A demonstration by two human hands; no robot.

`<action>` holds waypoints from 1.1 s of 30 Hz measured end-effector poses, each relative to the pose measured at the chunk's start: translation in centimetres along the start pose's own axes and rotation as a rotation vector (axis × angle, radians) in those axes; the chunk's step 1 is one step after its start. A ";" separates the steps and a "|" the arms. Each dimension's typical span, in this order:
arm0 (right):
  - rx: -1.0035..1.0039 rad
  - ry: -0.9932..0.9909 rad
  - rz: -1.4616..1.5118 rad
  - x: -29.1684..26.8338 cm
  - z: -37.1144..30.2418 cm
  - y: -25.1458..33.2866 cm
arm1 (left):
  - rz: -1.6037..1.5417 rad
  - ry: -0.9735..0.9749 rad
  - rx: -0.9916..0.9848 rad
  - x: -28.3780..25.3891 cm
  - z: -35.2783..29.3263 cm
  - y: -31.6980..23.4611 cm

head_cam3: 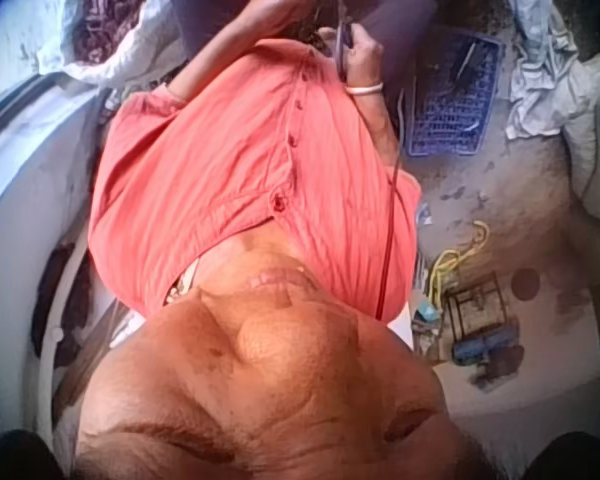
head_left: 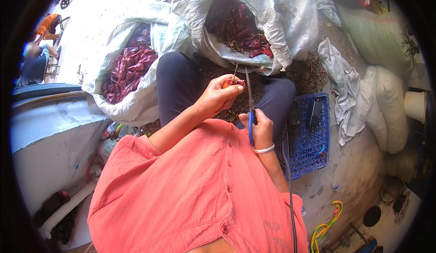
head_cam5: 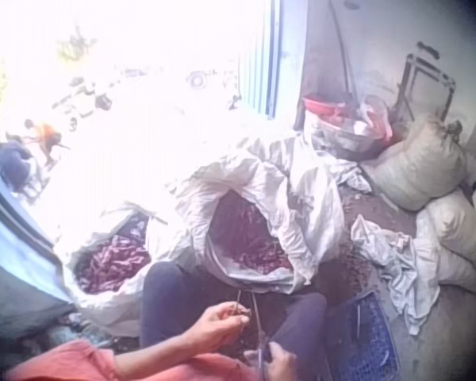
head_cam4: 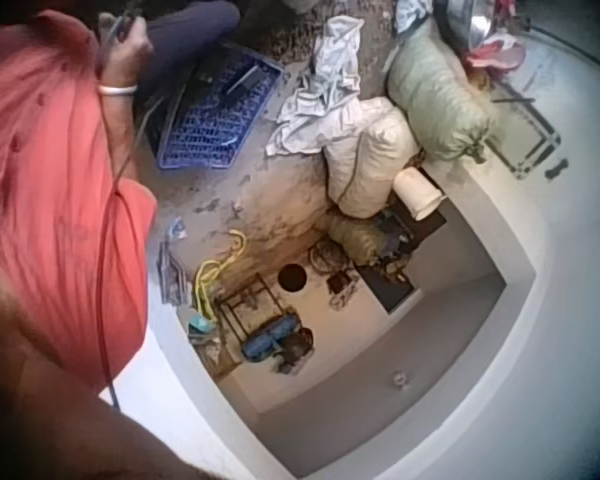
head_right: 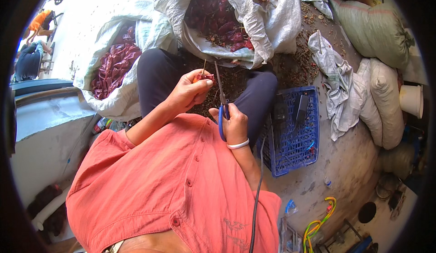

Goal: The person sits on the floor and uses scissors to trim the stems off dried red chili peppers. They pick peppers from a large white sack, cut the stems, and drop the peppers into a blue plastic basket.

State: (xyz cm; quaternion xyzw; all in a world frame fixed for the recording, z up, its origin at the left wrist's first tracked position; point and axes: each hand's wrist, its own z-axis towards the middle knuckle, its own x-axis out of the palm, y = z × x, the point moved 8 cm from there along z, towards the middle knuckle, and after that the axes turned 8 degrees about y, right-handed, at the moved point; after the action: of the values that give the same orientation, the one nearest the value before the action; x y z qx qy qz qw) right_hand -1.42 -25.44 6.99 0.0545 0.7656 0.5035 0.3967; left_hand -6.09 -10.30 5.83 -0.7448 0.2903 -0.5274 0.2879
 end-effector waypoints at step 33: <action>0.049 0.042 0.779 -2.4 5.9 -0.8 | 0.868 0.067 0.304 1.0 -2.3 -4.2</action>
State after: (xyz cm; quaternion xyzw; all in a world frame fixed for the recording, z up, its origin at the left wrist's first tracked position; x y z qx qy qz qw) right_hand 4.32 -22.70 6.60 0.3402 0.7073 0.5990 0.1588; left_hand -7.49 -8.50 10.14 -0.4863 0.5038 -0.4183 0.5785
